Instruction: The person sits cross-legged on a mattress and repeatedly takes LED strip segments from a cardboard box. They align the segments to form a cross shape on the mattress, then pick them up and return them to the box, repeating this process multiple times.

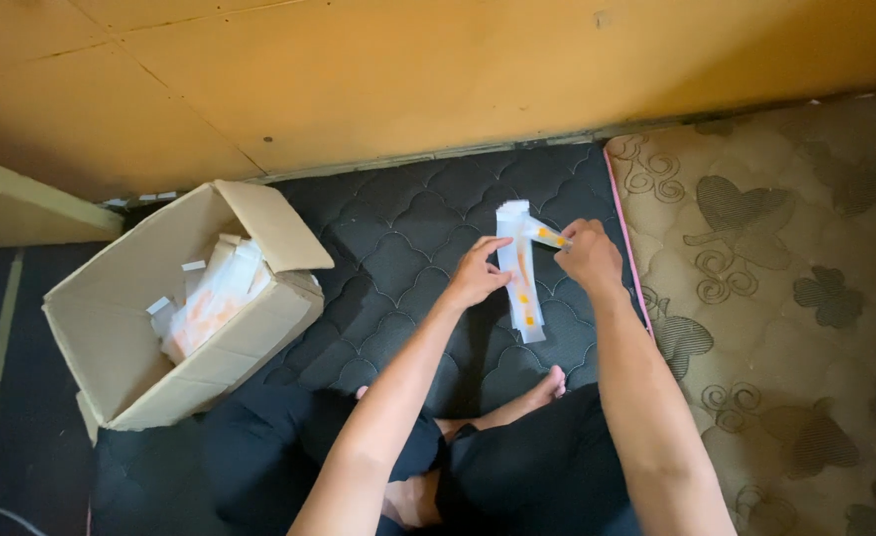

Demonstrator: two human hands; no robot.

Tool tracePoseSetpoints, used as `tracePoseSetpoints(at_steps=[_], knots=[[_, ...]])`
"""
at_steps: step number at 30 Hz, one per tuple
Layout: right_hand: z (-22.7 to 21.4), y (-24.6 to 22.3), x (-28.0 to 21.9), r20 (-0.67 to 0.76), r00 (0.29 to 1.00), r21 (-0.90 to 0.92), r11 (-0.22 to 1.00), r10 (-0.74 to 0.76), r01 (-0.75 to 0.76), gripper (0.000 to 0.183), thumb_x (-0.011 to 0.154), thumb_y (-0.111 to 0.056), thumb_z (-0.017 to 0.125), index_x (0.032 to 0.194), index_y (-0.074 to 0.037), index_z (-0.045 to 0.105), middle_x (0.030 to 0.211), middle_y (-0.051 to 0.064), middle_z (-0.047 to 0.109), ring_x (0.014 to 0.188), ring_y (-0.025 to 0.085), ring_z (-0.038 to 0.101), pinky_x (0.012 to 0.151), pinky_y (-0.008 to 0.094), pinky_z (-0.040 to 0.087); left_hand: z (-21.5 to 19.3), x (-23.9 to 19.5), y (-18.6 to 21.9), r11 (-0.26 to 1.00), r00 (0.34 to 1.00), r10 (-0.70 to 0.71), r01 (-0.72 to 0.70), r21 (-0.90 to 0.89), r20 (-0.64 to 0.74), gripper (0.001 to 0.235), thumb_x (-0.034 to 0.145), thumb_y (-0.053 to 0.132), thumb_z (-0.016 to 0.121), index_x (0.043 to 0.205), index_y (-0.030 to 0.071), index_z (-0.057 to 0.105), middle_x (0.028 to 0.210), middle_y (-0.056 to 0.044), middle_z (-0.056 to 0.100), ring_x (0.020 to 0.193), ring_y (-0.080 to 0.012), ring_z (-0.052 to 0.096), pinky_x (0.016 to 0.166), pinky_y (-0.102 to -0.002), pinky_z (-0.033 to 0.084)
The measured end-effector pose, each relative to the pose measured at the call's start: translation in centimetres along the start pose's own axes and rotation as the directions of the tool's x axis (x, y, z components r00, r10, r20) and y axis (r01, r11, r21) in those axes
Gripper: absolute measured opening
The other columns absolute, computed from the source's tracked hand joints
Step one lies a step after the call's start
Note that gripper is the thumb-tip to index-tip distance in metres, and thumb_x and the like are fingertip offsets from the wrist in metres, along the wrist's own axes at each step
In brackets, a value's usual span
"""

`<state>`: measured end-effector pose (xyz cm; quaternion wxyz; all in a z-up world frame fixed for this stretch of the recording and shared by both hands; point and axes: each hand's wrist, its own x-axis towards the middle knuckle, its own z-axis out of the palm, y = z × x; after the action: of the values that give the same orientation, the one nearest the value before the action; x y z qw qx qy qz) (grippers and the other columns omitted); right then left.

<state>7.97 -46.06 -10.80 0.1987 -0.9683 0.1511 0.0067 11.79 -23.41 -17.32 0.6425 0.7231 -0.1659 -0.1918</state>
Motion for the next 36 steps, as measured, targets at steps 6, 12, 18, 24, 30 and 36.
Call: tracePoseSetpoints(at_steps=[6,12,18,24,30,36], knots=[[0.8,2.1,-0.2,-0.015,0.998,-0.096,0.993,-0.064,0.062,0.028,0.072,-0.021,0.078,0.098,-0.024,0.068,0.098,0.006,0.063,0.091,0.032,0.075,0.080,0.044,0.061,0.8,0.3,5.4,0.778,0.994,-0.073,0.006,0.629,0.081,0.061,0.082,0.009,0.075,0.141,0.006,0.058,0.143,-0.015,0.050,0.103,-0.0449,0.071,0.087,-0.051,0.062],[0.0,0.4,0.0,0.139,0.989,-0.063,0.997,0.041,-0.032,0.031,0.073,-0.016,0.079,0.100,-0.023,0.064,0.110,0.006,0.062,0.097,0.037,0.074,0.085,0.049,0.059,0.8,0.8,6.0,0.731,0.968,-0.247,0.212,0.648,-0.039,0.063,0.082,0.025,0.083,0.141,0.019,0.060,0.153,-0.012,0.031,0.120,-0.0503,0.062,0.101,-0.057,0.054],[2.1,-0.3,0.7,0.152,0.988,-0.169,0.984,-0.033,0.058,0.028,0.079,-0.009,0.063,0.105,-0.019,0.066,0.117,0.012,0.061,0.089,0.047,0.073,0.079,0.055,0.059,0.0,1.2,5.6,0.751,0.969,-0.246,0.179,0.635,0.018,0.068,0.076,0.029,0.087,0.140,0.026,0.062,0.155,-0.010,0.027,0.132,-0.0483,0.054,0.103,-0.054,0.054],[3.2,-1.5,0.4,0.147,0.980,-0.283,0.944,-0.131,0.169,0.034,0.080,-0.006,0.061,0.111,-0.017,0.068,0.113,0.013,0.062,0.084,0.050,0.072,0.076,0.056,0.060,-0.1,2.1,4.0,0.755,0.971,-0.239,0.166,0.634,0.030,0.072,0.075,0.031,0.088,0.141,0.029,0.061,0.155,-0.010,0.027,0.134,-0.0472,0.053,0.105,-0.054,0.053],[4.5,-0.8,0.9,0.174,0.977,-0.310,0.934,-0.126,0.176,0.040,0.084,-0.013,0.067,0.124,-0.018,0.066,0.121,0.012,0.059,0.088,0.047,0.073,0.078,0.052,0.062,-0.5,1.3,4.9,0.788,0.973,-0.226,0.155,0.596,0.045,0.077,0.079,0.031,0.085,0.149,0.028,0.054,0.159,-0.013,0.024,0.136,-0.0501,0.049,0.108,-0.058,0.050],[-2.5,-7.0,-2.5,0.151,0.981,-0.086,0.988,-0.118,0.132,0.058,0.086,-0.030,0.074,0.138,-0.011,0.059,0.132,0.022,0.053,0.097,0.057,0.067,0.079,0.063,0.060,-5.6,-3.4,15.6,0.866,0.985,-0.168,0.137,0.481,0.023,0.076,0.089,0.030,0.073,0.157,0.022,0.041,0.165,-0.020,0.014,0.141,-0.0541,0.040,0.112,-0.064,0.043]])
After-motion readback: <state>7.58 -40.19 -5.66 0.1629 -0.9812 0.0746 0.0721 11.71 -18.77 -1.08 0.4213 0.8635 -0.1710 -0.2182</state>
